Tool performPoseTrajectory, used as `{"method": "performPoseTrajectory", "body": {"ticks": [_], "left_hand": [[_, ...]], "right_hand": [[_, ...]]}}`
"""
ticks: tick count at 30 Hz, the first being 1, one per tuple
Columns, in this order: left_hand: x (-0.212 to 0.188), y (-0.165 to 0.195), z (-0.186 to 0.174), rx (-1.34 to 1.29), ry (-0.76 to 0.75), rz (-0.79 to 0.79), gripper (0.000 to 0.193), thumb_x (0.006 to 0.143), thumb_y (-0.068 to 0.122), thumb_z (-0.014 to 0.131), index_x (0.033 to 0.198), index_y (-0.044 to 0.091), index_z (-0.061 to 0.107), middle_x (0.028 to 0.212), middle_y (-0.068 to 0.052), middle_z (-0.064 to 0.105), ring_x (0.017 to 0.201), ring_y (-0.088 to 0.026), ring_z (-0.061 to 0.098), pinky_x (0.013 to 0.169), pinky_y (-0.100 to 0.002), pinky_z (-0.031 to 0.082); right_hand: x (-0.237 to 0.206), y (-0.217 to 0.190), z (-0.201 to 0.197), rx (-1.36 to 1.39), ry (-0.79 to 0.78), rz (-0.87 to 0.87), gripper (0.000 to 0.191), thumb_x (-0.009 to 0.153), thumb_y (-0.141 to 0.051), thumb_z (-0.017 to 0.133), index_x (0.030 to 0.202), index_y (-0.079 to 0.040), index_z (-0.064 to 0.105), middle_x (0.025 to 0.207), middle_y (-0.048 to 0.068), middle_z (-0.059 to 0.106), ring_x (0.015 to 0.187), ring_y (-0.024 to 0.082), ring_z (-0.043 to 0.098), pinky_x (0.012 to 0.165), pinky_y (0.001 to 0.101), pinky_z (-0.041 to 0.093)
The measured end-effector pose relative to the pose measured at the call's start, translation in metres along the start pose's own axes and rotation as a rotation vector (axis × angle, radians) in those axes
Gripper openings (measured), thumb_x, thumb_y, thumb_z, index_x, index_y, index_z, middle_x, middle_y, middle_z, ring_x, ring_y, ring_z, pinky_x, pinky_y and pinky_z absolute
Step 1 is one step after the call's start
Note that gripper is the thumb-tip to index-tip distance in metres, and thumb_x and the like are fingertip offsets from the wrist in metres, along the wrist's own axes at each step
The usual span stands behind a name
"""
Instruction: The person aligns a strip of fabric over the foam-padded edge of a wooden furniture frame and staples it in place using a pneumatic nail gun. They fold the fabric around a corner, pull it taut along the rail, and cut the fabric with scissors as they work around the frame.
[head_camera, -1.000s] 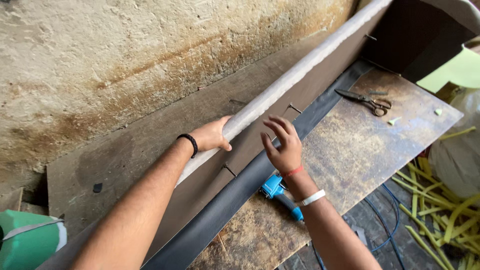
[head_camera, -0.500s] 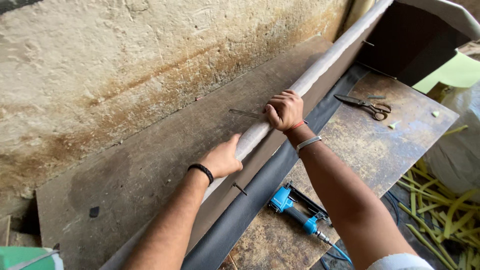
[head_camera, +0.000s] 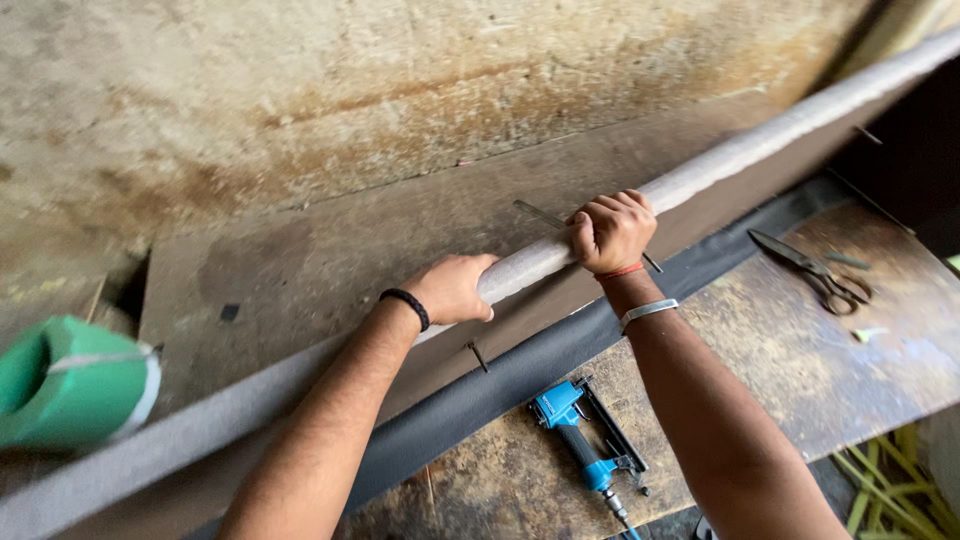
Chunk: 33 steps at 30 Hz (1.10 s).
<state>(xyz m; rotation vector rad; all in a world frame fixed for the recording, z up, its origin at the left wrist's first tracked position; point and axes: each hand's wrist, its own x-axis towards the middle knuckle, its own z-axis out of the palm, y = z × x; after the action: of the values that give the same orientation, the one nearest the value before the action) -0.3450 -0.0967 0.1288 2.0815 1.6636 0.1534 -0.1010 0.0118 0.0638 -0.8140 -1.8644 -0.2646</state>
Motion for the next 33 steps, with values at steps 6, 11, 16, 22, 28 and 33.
{"method": "performPoseTrajectory", "body": {"ticks": [6, 11, 16, 22, 28, 33], "left_hand": [[-0.034, 0.053, 0.044, 0.314, 0.330, -0.369, 0.048, 0.083, 0.043, 0.075, 0.123, 0.016, 0.067, 0.118, -0.010, 0.073, 0.109, -0.030, 0.069, 0.097, -0.045, 0.053], [-0.050, 0.069, 0.103, 0.465, 0.897, -0.226, 0.056, 0.080, 0.044, 0.077, 0.126, 0.014, 0.065, 0.113, -0.007, 0.070, 0.106, -0.030, 0.064, 0.095, -0.048, 0.047], [-0.044, 0.067, 0.128, 0.424, 0.878, -0.322, 0.058, 0.082, 0.044, 0.076, 0.130, 0.014, 0.063, 0.120, -0.007, 0.067, 0.114, -0.028, 0.059, 0.104, -0.047, 0.039], [-0.041, 0.074, 0.153, 0.484, 1.008, -0.292, 0.061, 0.083, 0.038, 0.073, 0.137, 0.013, 0.059, 0.130, -0.010, 0.062, 0.125, -0.030, 0.053, 0.113, -0.049, 0.033], [-0.031, 0.073, 0.152, 0.494, 1.033, -0.276, 0.064, 0.082, 0.030, 0.072, 0.142, 0.012, 0.057, 0.136, -0.012, 0.059, 0.131, -0.031, 0.052, 0.119, -0.052, 0.030], [-0.003, 0.111, 0.145, 0.394, 1.004, -0.240, 0.070, 0.076, 0.035, 0.075, 0.137, 0.007, 0.056, 0.131, -0.019, 0.060, 0.126, -0.038, 0.051, 0.113, -0.058, 0.030]], "right_hand": [[-0.022, 0.024, -0.008, 0.010, 0.019, -0.031, 0.020, 0.087, -0.021, 0.060, 0.070, -0.016, 0.070, 0.074, 0.002, 0.066, 0.072, 0.026, 0.060, 0.085, 0.0403, 0.049], [-0.036, 0.035, -0.015, 0.034, 0.051, -0.108, 0.019, 0.091, -0.022, 0.062, 0.074, -0.015, 0.067, 0.079, 0.003, 0.066, 0.077, 0.028, 0.060, 0.089, 0.0415, 0.047], [-0.048, 0.040, -0.024, 0.053, 0.048, -0.121, 0.019, 0.093, -0.023, 0.062, 0.076, -0.015, 0.068, 0.082, 0.003, 0.066, 0.081, 0.029, 0.059, 0.092, 0.0423, 0.045], [-0.051, 0.045, -0.035, 0.056, 0.028, -0.129, 0.020, 0.095, -0.024, 0.061, 0.079, -0.015, 0.069, 0.083, 0.004, 0.065, 0.083, 0.028, 0.059, 0.094, 0.0441, 0.044], [-0.043, 0.051, -0.036, 0.060, 0.052, -0.150, 0.017, 0.094, -0.023, 0.060, 0.081, -0.014, 0.068, 0.086, 0.005, 0.065, 0.084, 0.030, 0.058, 0.095, 0.0453, 0.044], [-0.041, 0.057, -0.039, 0.069, 0.029, -0.111, 0.012, 0.088, -0.019, 0.063, 0.081, -0.012, 0.067, 0.085, 0.007, 0.064, 0.084, 0.031, 0.058, 0.089, 0.0452, 0.043]]}}
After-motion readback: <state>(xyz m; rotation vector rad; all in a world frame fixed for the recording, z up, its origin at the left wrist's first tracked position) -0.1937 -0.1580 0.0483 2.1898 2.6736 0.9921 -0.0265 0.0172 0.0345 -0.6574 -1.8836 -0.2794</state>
